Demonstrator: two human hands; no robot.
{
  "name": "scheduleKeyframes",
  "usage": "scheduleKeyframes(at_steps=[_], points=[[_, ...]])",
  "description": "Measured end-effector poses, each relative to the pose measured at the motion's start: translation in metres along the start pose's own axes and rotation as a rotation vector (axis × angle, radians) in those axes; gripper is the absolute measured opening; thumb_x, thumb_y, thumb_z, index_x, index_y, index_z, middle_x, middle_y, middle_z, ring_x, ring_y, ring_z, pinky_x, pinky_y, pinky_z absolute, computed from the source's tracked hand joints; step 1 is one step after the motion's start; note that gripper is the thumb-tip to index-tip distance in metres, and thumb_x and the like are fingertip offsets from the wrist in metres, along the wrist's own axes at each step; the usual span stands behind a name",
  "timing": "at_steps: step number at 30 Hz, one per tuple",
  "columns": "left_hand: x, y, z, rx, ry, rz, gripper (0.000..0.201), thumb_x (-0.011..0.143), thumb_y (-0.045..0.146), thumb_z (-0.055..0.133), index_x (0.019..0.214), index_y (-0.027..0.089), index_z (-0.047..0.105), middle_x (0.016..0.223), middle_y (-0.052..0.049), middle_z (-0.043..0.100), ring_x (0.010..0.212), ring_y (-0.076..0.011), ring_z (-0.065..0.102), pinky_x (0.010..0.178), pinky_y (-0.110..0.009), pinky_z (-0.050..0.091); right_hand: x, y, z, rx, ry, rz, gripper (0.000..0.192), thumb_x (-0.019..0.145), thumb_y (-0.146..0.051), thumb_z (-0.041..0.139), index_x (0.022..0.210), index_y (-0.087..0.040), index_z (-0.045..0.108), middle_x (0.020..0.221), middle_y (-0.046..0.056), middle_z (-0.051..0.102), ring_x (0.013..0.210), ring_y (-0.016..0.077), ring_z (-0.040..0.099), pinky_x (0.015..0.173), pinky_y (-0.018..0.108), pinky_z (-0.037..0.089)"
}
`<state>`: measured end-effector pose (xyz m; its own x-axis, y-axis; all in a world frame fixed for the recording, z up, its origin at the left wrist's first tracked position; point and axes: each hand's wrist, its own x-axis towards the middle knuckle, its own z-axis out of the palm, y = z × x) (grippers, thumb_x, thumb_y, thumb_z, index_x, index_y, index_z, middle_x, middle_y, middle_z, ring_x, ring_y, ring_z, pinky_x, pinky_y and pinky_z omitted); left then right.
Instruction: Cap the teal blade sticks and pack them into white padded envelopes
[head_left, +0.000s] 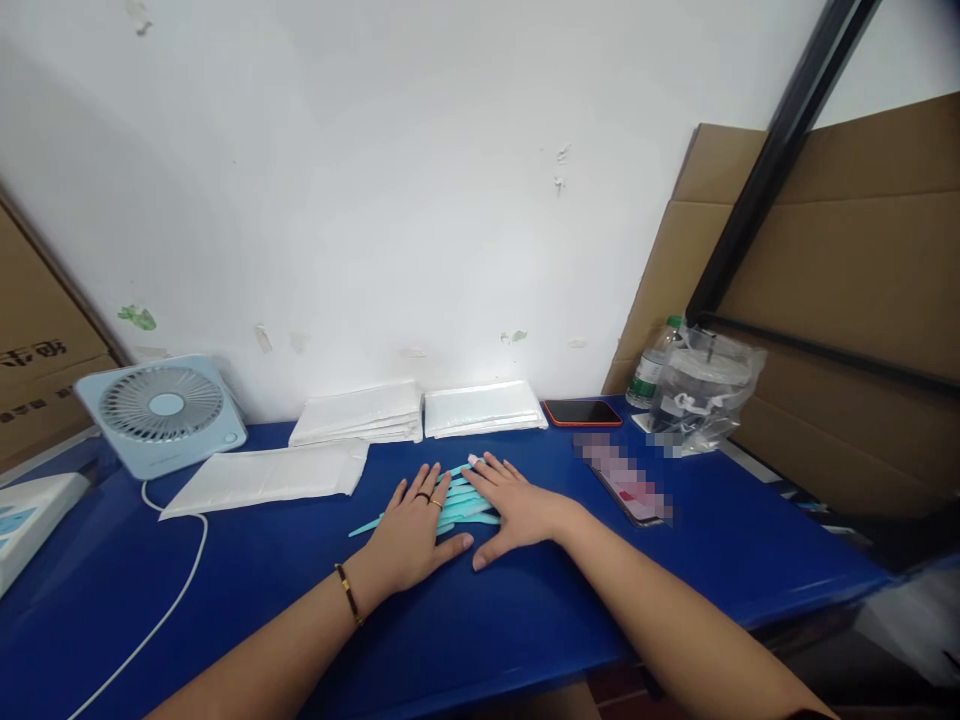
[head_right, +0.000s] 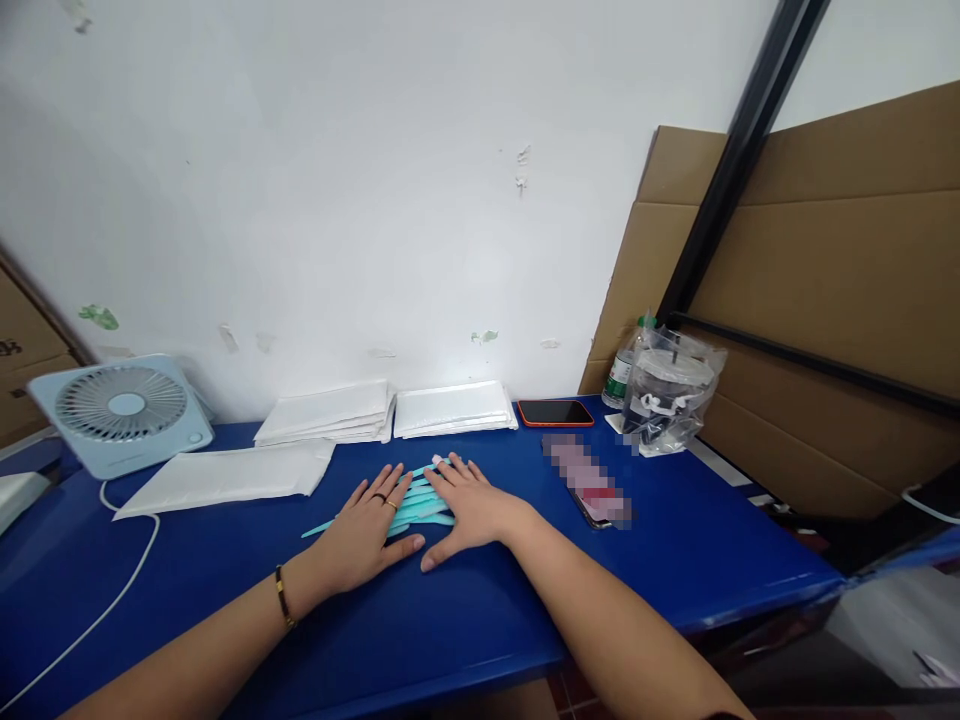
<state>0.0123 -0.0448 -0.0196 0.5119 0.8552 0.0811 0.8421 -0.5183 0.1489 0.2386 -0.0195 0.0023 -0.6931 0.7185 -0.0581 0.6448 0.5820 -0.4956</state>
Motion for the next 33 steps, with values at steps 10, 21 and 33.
scheduleKeyframes(at_steps=[10,21,33], points=[[0.021,-0.006,-0.024,-0.23,0.041,-0.111,0.057,0.089,0.051,0.03,0.133,0.017,0.041,0.133,-0.013,0.047,0.123,-0.0261,0.042,0.098,-0.039,0.034,0.017,0.03,-0.018,0.024,0.42,0.078,0.029,0.088,-0.033,0.047,0.112,-0.022,0.059,0.111,0.009,0.058,0.105,0.0215,0.051,0.092,0.039,0.036],[0.055,-0.049,-0.024,-0.341,0.087,-0.063,0.021,0.079,0.033,0.049,0.077,0.02,0.064,0.071,-0.001,0.064,0.067,-0.0152,0.057,0.06,-0.025,0.039,0.06,0.05,-0.008,0.222,0.43,-0.039,0.018,0.069,-0.034,0.072,0.078,-0.017,0.072,0.074,0.001,0.058,0.065,0.0104,0.049,0.059,0.022,0.037],[0.056,-0.053,-0.021,-0.392,0.092,-0.096,0.021,0.074,0.039,0.056,0.074,0.02,0.067,0.066,0.0,0.064,0.062,-0.0145,0.057,0.057,-0.024,0.04,0.048,0.074,-0.011,0.241,0.494,0.037,0.022,0.069,-0.038,0.071,0.072,-0.016,0.072,0.069,0.002,0.057,0.063,0.0116,0.05,0.058,0.023,0.039]])
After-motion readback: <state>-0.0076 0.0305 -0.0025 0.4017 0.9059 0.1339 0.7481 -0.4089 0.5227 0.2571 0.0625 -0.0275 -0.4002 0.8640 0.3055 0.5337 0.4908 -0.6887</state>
